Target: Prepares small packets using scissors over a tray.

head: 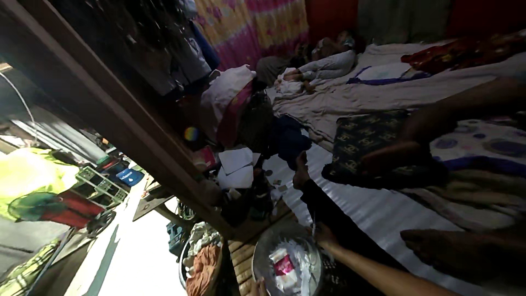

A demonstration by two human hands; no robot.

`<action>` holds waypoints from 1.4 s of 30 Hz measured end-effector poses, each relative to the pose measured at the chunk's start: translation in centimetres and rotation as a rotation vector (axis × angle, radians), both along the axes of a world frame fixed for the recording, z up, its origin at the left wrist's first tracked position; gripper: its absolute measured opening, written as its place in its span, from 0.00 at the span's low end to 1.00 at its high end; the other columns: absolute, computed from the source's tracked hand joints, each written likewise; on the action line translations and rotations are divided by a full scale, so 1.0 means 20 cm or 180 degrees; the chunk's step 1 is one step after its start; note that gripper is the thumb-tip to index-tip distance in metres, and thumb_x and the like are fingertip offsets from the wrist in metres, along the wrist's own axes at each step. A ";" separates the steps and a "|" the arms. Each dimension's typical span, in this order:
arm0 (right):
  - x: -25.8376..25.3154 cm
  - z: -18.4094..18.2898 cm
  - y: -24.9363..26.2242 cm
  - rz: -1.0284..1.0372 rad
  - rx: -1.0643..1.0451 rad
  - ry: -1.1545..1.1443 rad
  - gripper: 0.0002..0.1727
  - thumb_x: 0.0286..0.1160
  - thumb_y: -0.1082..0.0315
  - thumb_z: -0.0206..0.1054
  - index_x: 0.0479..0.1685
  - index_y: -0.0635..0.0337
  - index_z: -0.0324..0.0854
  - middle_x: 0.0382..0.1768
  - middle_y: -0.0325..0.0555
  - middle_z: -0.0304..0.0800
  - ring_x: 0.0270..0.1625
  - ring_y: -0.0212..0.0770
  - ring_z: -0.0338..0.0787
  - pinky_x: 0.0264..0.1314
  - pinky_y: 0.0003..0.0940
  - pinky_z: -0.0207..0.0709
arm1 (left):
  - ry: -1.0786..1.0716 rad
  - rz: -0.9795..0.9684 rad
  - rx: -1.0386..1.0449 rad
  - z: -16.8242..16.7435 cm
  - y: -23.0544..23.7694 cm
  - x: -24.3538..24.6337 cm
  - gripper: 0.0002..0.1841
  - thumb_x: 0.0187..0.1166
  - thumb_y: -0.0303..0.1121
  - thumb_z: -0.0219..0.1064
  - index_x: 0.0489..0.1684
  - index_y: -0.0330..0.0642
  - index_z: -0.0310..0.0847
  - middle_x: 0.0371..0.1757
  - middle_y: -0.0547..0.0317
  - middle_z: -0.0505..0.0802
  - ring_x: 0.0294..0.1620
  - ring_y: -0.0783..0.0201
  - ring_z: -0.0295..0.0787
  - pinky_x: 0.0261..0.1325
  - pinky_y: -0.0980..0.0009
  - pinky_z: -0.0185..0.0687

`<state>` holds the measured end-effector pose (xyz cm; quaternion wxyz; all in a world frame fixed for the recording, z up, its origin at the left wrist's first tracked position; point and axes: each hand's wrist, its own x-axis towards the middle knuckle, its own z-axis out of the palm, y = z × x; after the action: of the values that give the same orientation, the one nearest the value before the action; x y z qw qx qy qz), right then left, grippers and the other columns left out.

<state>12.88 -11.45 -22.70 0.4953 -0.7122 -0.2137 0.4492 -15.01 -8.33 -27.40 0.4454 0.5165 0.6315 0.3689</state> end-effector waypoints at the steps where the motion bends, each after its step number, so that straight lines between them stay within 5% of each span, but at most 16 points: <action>1: 0.01 0.01 -0.03 0.0014 0.0013 0.0004 0.26 0.82 0.66 0.68 0.75 0.68 0.71 0.61 0.66 0.85 0.57 0.57 0.87 0.59 0.54 0.81 | 0.0009 -0.0023 -0.0057 0.02 -0.01 0.02 0.16 0.88 0.27 0.58 0.58 0.16 0.77 0.51 0.28 0.86 0.49 0.48 0.81 0.59 0.51 0.77; 4: 0.04 0.01 -0.07 0.0178 -0.0032 -0.0156 0.28 0.82 0.64 0.69 0.78 0.67 0.70 0.62 0.65 0.85 0.59 0.57 0.88 0.63 0.54 0.81 | -0.0035 -0.0111 -0.0084 0.02 -0.02 0.04 0.15 0.86 0.24 0.58 0.56 0.14 0.77 0.50 0.28 0.85 0.48 0.49 0.80 0.59 0.52 0.77; 8: 0.04 -0.06 -0.08 0.0094 0.0125 -0.0163 0.34 0.79 0.64 0.71 0.82 0.67 0.65 0.66 0.68 0.82 0.66 0.60 0.85 0.70 0.56 0.77 | -0.0163 -0.0019 -0.0059 0.00 -0.02 0.02 0.16 0.87 0.30 0.59 0.55 0.18 0.77 0.40 0.40 0.85 0.35 0.62 0.77 0.46 0.62 0.78; 12: 0.00 -0.04 -0.10 -0.0399 0.0679 -0.0644 0.37 0.76 0.61 0.74 0.82 0.65 0.65 0.73 0.65 0.79 0.74 0.57 0.81 0.76 0.53 0.75 | 0.0009 0.0209 0.0714 0.12 -0.10 0.03 0.17 0.85 0.23 0.58 0.61 0.11 0.75 0.64 0.19 0.83 0.65 0.40 0.82 0.73 0.49 0.74; 13: -0.01 -0.02 -0.11 -0.0343 0.0849 -0.0861 0.36 0.74 0.64 0.74 0.81 0.66 0.68 0.74 0.66 0.78 0.75 0.60 0.79 0.78 0.54 0.72 | -0.0022 0.0247 0.0989 0.14 -0.10 0.04 0.16 0.83 0.21 0.58 0.57 0.10 0.76 0.59 0.22 0.86 0.61 0.44 0.84 0.70 0.53 0.77; 15: -0.07 0.05 -0.17 -0.0090 0.1122 -0.1075 0.32 0.71 0.71 0.73 0.78 0.66 0.72 0.66 0.62 0.85 0.64 0.55 0.87 0.70 0.50 0.80 | -0.0816 0.0162 0.0910 0.20 -0.11 0.08 0.10 0.81 0.20 0.53 0.47 0.19 0.78 0.42 0.47 0.90 0.44 0.67 0.87 0.55 0.70 0.84; 16: -0.12 0.09 -0.21 0.0115 0.1153 -0.0943 0.32 0.72 0.70 0.74 0.78 0.67 0.72 0.60 0.59 0.89 0.56 0.50 0.92 0.63 0.46 0.85 | -0.1494 -0.0010 0.0526 0.23 -0.14 0.11 0.12 0.82 0.21 0.46 0.43 0.32 0.78 0.38 0.61 0.93 0.40 0.74 0.91 0.49 0.75 0.88; 18: -0.22 0.17 -0.27 0.0674 0.0972 -0.0339 0.29 0.75 0.72 0.72 0.76 0.70 0.72 0.56 0.60 0.91 0.48 0.49 0.94 0.54 0.47 0.89 | -0.2889 -0.0477 -0.0503 0.25 -0.21 0.12 0.18 0.86 0.28 0.42 0.44 0.43 0.84 0.45 0.60 0.98 0.45 0.68 0.95 0.51 0.72 0.89; 20: -0.31 0.20 -0.30 0.1370 0.0564 -0.0007 0.25 0.77 0.68 0.71 0.71 0.70 0.75 0.50 0.61 0.89 0.42 0.51 0.92 0.50 0.49 0.87 | -0.3654 -0.1118 -0.1050 0.18 -0.24 0.14 0.14 0.79 0.31 0.56 0.50 0.44 0.89 0.56 0.55 0.96 0.54 0.65 0.94 0.56 0.70 0.88; 22: -0.38 0.20 -0.31 0.1870 0.0288 0.0029 0.22 0.79 0.64 0.71 0.66 0.69 0.78 0.46 0.61 0.89 0.40 0.51 0.91 0.49 0.50 0.85 | -0.3735 -0.1667 -0.1077 0.14 -0.24 0.16 0.17 0.75 0.38 0.68 0.60 0.47 0.90 0.58 0.58 0.95 0.52 0.69 0.93 0.54 0.74 0.87; 23: -0.40 0.18 -0.31 0.2093 0.0185 0.0015 0.22 0.80 0.62 0.71 0.66 0.69 0.79 0.46 0.61 0.89 0.40 0.52 0.90 0.50 0.51 0.84 | -0.3706 -0.1663 -0.1103 0.13 -0.24 0.17 0.14 0.72 0.40 0.72 0.53 0.52 0.92 0.54 0.62 0.97 0.47 0.71 0.94 0.50 0.74 0.88; 26: -0.46 0.09 -0.29 0.2577 0.0040 0.0023 0.25 0.81 0.57 0.71 0.62 0.73 0.81 0.47 0.64 0.89 0.42 0.54 0.91 0.55 0.53 0.83 | -0.3525 -0.1454 -0.1200 0.13 -0.25 0.15 0.06 0.72 0.39 0.71 0.41 0.53 0.90 0.47 0.61 0.97 0.41 0.70 0.94 0.46 0.73 0.88; 31: -0.47 0.07 -0.32 0.2493 0.0164 0.0920 0.18 0.78 0.62 0.72 0.57 0.68 0.81 0.34 0.42 0.90 0.30 0.32 0.87 0.39 0.32 0.83 | -0.4078 -0.1626 -0.1272 0.08 -0.23 0.14 0.06 0.69 0.40 0.75 0.36 0.51 0.95 0.43 0.60 0.97 0.48 0.63 0.95 0.58 0.65 0.88; 37: -0.36 0.06 -0.33 0.2829 0.0148 0.1491 0.14 0.85 0.71 0.60 0.64 0.65 0.77 0.41 0.41 0.92 0.37 0.31 0.90 0.44 0.31 0.85 | -0.4326 -0.1687 -0.0880 0.09 -0.25 0.17 0.07 0.67 0.44 0.76 0.33 0.54 0.95 0.39 0.64 0.97 0.45 0.66 0.94 0.55 0.67 0.88; 42: -0.39 0.07 -0.34 0.2357 0.0224 0.1464 0.17 0.83 0.73 0.61 0.69 0.67 0.74 0.41 0.45 0.89 0.35 0.34 0.88 0.42 0.32 0.85 | -0.3504 -0.1327 -0.1000 0.07 -0.19 0.11 0.10 0.65 0.44 0.78 0.40 0.54 0.94 0.56 0.59 0.97 0.54 0.64 0.95 0.54 0.68 0.90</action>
<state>5.02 -18.30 -21.22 0.3596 -0.4516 -0.3539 0.7359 -12.80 -12.21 -25.96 0.8402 0.2908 0.2410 0.3892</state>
